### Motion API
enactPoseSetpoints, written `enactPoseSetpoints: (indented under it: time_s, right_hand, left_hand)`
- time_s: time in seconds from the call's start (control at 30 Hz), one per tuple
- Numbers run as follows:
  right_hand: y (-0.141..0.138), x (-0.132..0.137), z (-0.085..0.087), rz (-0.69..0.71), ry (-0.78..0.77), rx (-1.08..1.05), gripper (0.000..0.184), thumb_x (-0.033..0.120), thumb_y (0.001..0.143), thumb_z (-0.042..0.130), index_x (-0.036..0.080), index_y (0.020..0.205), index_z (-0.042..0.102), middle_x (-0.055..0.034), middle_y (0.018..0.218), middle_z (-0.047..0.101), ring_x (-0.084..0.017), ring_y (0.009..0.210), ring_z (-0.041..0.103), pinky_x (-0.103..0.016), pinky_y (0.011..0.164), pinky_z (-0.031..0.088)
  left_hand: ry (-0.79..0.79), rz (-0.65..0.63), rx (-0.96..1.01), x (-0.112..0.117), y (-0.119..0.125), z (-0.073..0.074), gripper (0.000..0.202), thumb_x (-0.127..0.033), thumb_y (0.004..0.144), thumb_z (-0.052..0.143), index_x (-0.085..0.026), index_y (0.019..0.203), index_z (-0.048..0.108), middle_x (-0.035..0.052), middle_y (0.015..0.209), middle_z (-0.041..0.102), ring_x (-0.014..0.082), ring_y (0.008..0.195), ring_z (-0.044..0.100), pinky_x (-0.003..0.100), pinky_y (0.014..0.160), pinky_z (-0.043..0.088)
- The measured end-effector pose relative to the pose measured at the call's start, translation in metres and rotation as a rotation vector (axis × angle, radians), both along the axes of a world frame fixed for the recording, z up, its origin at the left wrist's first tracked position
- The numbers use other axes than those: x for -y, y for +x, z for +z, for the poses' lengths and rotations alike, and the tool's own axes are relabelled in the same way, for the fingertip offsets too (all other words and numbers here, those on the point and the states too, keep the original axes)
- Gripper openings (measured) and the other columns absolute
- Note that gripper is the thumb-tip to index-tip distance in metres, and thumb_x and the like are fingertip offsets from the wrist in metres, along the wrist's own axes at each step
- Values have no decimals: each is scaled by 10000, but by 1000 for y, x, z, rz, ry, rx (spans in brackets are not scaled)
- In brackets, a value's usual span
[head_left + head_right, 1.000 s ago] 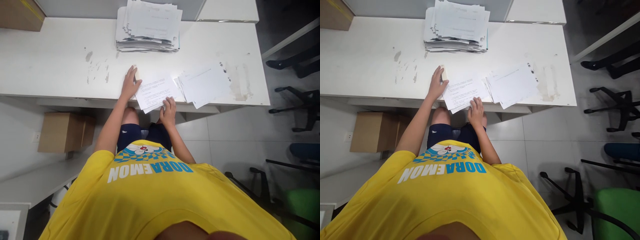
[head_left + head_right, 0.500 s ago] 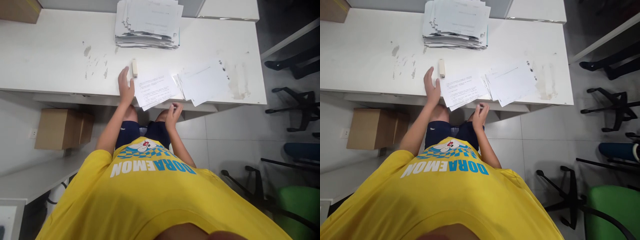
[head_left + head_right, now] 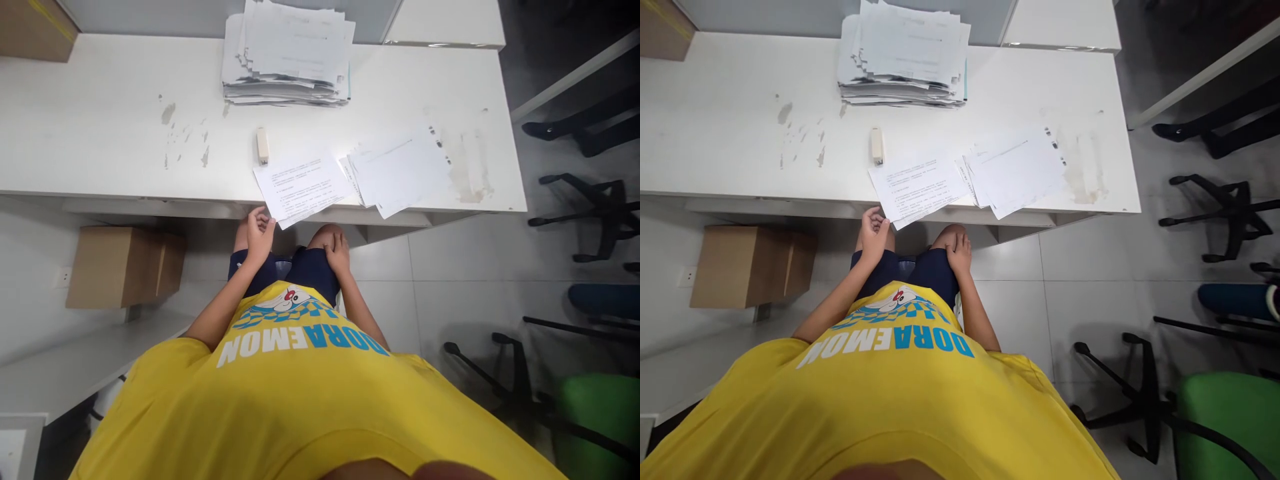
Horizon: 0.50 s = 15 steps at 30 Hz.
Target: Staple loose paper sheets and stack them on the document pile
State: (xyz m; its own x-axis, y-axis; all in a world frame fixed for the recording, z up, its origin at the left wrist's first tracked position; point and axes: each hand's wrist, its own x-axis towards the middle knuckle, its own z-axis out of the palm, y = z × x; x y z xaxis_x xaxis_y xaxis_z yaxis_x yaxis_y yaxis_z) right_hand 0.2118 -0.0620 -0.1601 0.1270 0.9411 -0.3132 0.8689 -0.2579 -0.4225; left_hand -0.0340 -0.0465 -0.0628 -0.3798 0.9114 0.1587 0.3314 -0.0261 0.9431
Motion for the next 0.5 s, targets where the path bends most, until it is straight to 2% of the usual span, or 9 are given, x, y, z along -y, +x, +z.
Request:
enactPoseSetpoints:
  time_s: [0.1,0.2,0.37,0.5]
  right_hand:
    - [6,-9,-6,-24,-35,3,694,425,942,400,100,1549,310,-251,1580,305,-345,1401,389,-526,1105,360]
    - [-1,-24,-8,-49,-60,30,697,428,933,433,130,1552,313,-255,1581,282,-368,1377,399,-555,1077,376]
    - [-10,-60,-5,-83,-78,73,603,414,901,492,151,1444,473,-249,1465,409,-368,1274,460,-581,977,446]
    - [-10,-71,-1,-81,-53,84,511,398,901,480,119,1321,567,-233,1343,485,-359,1214,470,-568,949,455]
  left_hand:
    - [12,-36,-2,2,-4,4,406,-540,880,625,-251,1148,526,29,875,592,155,763,596,304,748,535]
    - [29,-54,-29,6,1,11,404,-530,907,594,-261,1199,518,58,976,620,168,834,617,312,776,544]
    - [24,-44,-91,7,8,20,421,-561,931,546,-270,1235,549,84,1086,622,193,906,629,330,791,555]
    - [58,-75,-176,5,4,25,428,-600,956,466,-253,1141,635,98,1100,614,225,993,630,372,884,549]
